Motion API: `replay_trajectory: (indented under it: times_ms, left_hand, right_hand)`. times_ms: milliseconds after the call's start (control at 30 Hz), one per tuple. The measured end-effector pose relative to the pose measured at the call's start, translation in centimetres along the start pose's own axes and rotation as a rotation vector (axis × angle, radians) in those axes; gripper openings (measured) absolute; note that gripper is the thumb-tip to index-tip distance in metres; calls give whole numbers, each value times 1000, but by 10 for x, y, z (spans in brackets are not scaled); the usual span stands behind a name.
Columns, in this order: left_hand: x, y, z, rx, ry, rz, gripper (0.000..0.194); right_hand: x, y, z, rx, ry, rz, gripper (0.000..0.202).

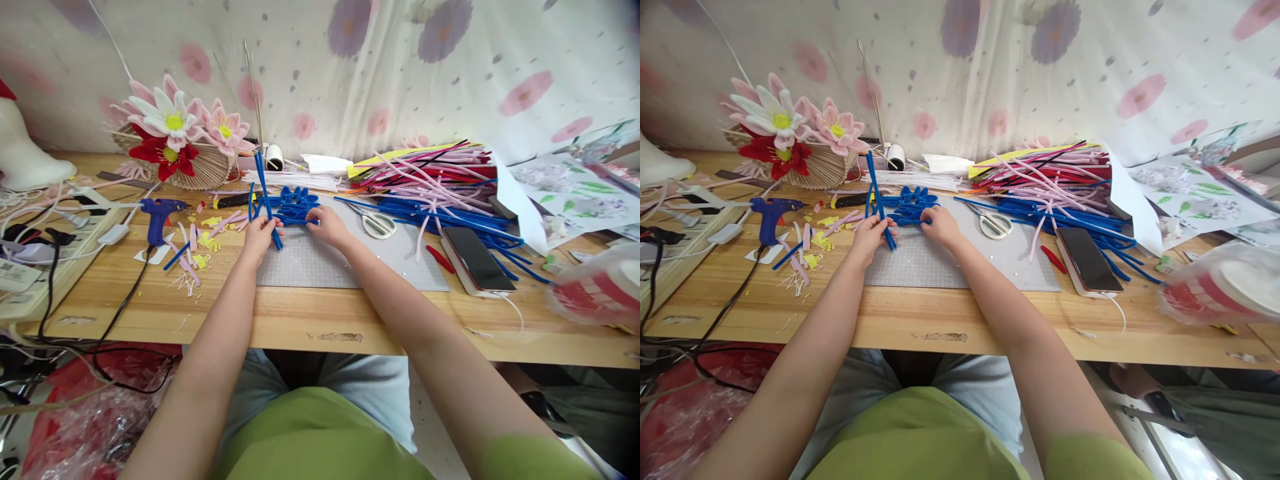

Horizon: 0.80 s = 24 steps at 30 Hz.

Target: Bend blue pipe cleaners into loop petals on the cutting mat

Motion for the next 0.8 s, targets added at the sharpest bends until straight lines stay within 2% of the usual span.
replay_trajectory:
  times_ms: [100, 200, 267, 400, 533, 800]
  left_hand:
    - [-1, -5, 2, -29, 22, -27, 12]
    - [-5, -11, 14, -74, -17, -75, 14]
    - [-10, -15, 25, -117, -67, -114, 13]
    - [-18, -16, 41, -141, -155, -118, 15]
    - [-19, -14, 44, -91, -166, -53, 23]
    - [-15, -17, 36, 44, -75, 16, 25]
  right_hand:
    - [-8, 11, 4, 388, -39, 120, 11]
    - [-21, 13, 25, 758, -183, 203, 17]
    - [-28, 12, 35, 890, -247, 222, 21]
    - [-36, 8, 40, 919, -296, 183, 21]
    - [-39, 0, 38, 868, -312, 121, 14]
    - [-37, 15, 28, 981, -95, 203, 10]
Point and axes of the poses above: each hand's wrist, its own x-axis towards the middle knuckle, its own z-axis out of the palm, y = z × x, the point moved 10 cm from there along x, towards the middle knuckle, and after that the axes turned 2 degrees about x, right-handed, at the moved point
